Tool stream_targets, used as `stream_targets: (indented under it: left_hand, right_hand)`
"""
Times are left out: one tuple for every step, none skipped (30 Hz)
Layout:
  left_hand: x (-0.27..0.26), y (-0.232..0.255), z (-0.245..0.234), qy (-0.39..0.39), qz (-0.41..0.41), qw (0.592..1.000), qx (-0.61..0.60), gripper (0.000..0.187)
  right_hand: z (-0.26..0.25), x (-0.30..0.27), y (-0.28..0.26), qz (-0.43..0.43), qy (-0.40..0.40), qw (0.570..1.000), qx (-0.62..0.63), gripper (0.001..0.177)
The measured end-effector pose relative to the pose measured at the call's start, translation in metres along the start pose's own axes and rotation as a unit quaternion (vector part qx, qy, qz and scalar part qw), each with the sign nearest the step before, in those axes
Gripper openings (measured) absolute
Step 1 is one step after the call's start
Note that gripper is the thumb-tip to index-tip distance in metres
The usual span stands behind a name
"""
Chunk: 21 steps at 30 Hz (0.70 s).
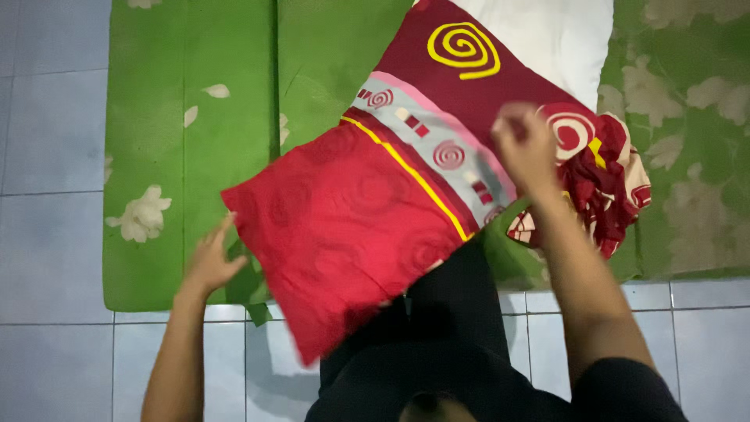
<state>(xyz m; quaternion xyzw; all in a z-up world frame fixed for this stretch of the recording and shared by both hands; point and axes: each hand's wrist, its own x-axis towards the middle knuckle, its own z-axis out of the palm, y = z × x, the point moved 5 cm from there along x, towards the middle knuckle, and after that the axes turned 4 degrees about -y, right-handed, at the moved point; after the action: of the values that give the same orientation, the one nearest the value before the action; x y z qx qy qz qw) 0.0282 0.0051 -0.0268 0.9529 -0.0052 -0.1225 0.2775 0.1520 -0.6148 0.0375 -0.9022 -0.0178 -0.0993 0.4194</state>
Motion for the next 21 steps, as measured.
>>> stream_targets:
  left_hand:
    - [-0.003,-0.01,0.012,0.005,-0.072,0.987,-0.145,0.09]
    - [-0.009,-0.014,0.034,-0.006,-0.122,0.941,-0.317,0.093]
    - [-0.011,-0.007,0.062,-0.057,-0.15,0.87,-0.467,0.096]
    - [-0.016,0.003,0.09,-0.097,-0.189,0.804,-0.556,0.099]
    - [-0.025,0.008,0.115,-0.082,-0.279,0.796,-0.531,0.096]
    - [-0.029,0.012,0.132,-0.065,-0.366,0.781,-0.502,0.096]
    - [-0.022,0.02,0.134,0.003,-0.33,0.831,-0.448,0.1]
    - [-0.013,0.029,0.134,0.071,-0.291,0.872,-0.388,0.103]
    - [-0.003,0.035,0.125,0.137,-0.248,0.904,-0.321,0.108]
    - [0.006,0.035,0.12,0.135,-0.254,0.89,-0.353,0.107]
    - [0.021,0.033,0.111,0.133,-0.256,0.877,-0.384,0.107]
    - [0.035,0.032,0.101,0.13,-0.258,0.863,-0.414,0.108]
    - [0.053,0.038,0.075,0.171,-0.135,0.906,-0.364,0.101]
    - [0.067,0.046,0.051,0.207,-0.009,0.93,-0.305,0.093]
    - [0.087,0.047,0.034,0.19,0.01,0.934,-0.302,0.093]
    - [0.111,0.049,0.012,0.174,0.028,0.938,-0.3,0.092]
    - [0.132,0.057,-0.009,0.175,0.072,0.948,-0.255,0.09]
    - [0.152,0.068,-0.028,0.176,0.115,0.955,-0.211,0.087]
    - [0.176,0.077,-0.045,0.17,0.131,0.96,-0.182,0.087]
    - [0.197,0.088,-0.059,0.164,0.147,0.963,-0.154,0.088]
    - [0.215,0.105,-0.073,0.184,0.186,0.961,-0.089,0.084]
  right_hand:
    - [-0.01,0.029,0.014,-0.042,0.017,0.997,-0.06,0.03]
    - [-0.013,0.053,0.027,-0.083,0.033,0.989,-0.119,0.041]
    - [-0.009,0.075,0.044,-0.075,0.017,0.982,-0.174,0.048]
    - [-0.003,0.093,0.06,-0.066,0.001,0.971,-0.228,0.055]
    - [0.005,0.105,0.074,-0.056,-0.018,0.958,-0.282,0.062]
    - [0.015,0.114,0.089,-0.015,-0.041,0.958,-0.283,0.071]
    - [0.029,0.116,0.102,0.025,-0.07,0.956,-0.283,0.081]
    - [0.037,0.115,0.113,0.065,-0.099,0.952,-0.283,0.091]
    - [0.044,0.113,0.116,0.082,-0.114,0.959,-0.248,0.079]
    - [0.052,0.107,0.115,0.099,-0.129,0.964,-0.211,0.068]
    - [0.055,0.102,0.112,0.116,-0.141,0.968,-0.174,0.059]
    - [0.049,0.099,0.104,0.116,-0.125,0.973,-0.159,0.057]
    - [0.04,0.094,0.095,0.116,-0.11,0.977,-0.144,0.054]
    - [0.03,0.085,0.084,0.115,-0.095,0.98,-0.128,0.052]
    - [0.02,0.072,0.072,0.095,-0.06,0.99,-0.09,0.05]
    - [0.011,0.055,0.061,0.075,-0.024,0.996,-0.052,0.048]
    - [0.001,0.036,0.052,0.054,0.011,0.998,-0.015,0.047]
    - [-0.003,0.014,0.052,0.092,0.023,0.992,0.082,0.052]
    - [-0.003,-0.011,0.053,0.129,0.037,0.975,0.176,0.059]
    - [0.002,-0.038,0.052,0.148,0.056,0.964,0.211,0.065]
    - [0.008,-0.064,0.054,0.166,0.078,0.952,0.247,0.072]
